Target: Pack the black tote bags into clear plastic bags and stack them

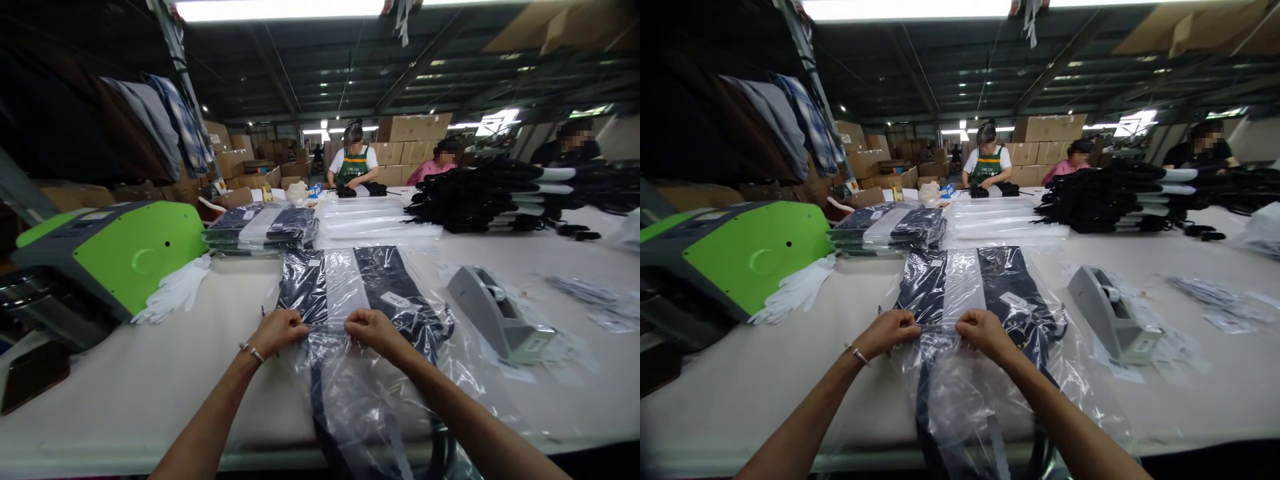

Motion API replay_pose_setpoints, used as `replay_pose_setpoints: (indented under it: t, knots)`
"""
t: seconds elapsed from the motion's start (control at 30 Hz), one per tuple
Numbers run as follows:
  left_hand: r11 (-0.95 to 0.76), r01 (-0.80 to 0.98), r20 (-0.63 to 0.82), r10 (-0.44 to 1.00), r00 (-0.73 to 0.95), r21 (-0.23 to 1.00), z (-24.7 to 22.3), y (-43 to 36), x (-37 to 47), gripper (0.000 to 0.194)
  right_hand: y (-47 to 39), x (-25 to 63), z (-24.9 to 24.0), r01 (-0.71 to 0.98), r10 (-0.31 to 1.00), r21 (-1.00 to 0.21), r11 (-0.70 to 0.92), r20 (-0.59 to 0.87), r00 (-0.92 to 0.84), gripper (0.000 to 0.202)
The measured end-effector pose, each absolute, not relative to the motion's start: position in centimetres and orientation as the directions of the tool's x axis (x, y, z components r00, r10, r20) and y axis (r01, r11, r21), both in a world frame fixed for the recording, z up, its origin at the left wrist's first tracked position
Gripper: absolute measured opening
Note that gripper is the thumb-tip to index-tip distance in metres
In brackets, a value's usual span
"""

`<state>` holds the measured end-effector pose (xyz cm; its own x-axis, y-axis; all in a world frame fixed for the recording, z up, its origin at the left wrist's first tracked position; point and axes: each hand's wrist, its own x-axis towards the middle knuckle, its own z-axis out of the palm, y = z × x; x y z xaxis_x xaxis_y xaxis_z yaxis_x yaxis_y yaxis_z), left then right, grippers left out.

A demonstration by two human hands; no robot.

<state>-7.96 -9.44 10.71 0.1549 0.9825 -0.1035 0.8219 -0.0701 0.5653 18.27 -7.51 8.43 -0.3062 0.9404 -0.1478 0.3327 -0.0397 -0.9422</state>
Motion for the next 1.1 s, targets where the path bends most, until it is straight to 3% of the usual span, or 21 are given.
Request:
replay_pose_setpoints:
  t: [0.17,0.3,0.4,0.6,0.73,0.87,0.97,1.1]
  knots:
    - [-0.008,0.833,-0.131,0.987,0.096,0.553,9.9,-10.2,-9.8,0.023,-6.7,17.6,8.6,0.581,0.911,-0.737,0.347,0.118,-0.394,0.011]
    - [-0.02,0.88,-0.117,0.989,0.086,0.474,10.8,-10.6,-10.7,0.018,-6.2,17.2,8.8,0.624,0.869,-0.641,0.448,0.148,-0.472,0.017]
    - [-0.062,0.902,-0.073,0.992,0.102,0.428,11.5,-10.6,-9.3,0.019,-6.0,17.2,8.7,0.647,0.905,-0.665,0.372,0.104,-0.413,0.01]
    - [-0.254,0.905,0.218,0.958,0.187,0.342,9.9,-9.4,-3.2,0.022,-5.7,17.5,7.9,0.68,0.937,-0.668,0.302,0.077,-0.341,0.003]
    - [-0.233,0.905,0.19,0.966,0.174,0.356,8.2,-8.5,-1.6,0.018,-5.6,18.1,7.7,0.73,0.945,-0.612,0.306,0.104,-0.309,0.003]
    - [-0.221,0.882,0.183,0.97,0.158,0.416,7.6,-8.2,-1.9,0.018,-6.7,22.6,10.1,0.623,0.956,-0.732,0.276,0.143,-0.256,0.009]
    - [-0.222,0.873,0.178,0.971,0.158,0.435,7.7,-8.2,-2.0,0.016,-8.1,30.3,13.5,0.587,0.97,-0.787,0.188,0.241,0.012,0.025]
    - [-0.208,0.871,0.148,0.976,0.157,0.445,7.6,-8.0,-2.0,0.019,-9.5,42.4,16.1,0.762,0.843,-0.643,-0.083,0.362,0.398,0.033]
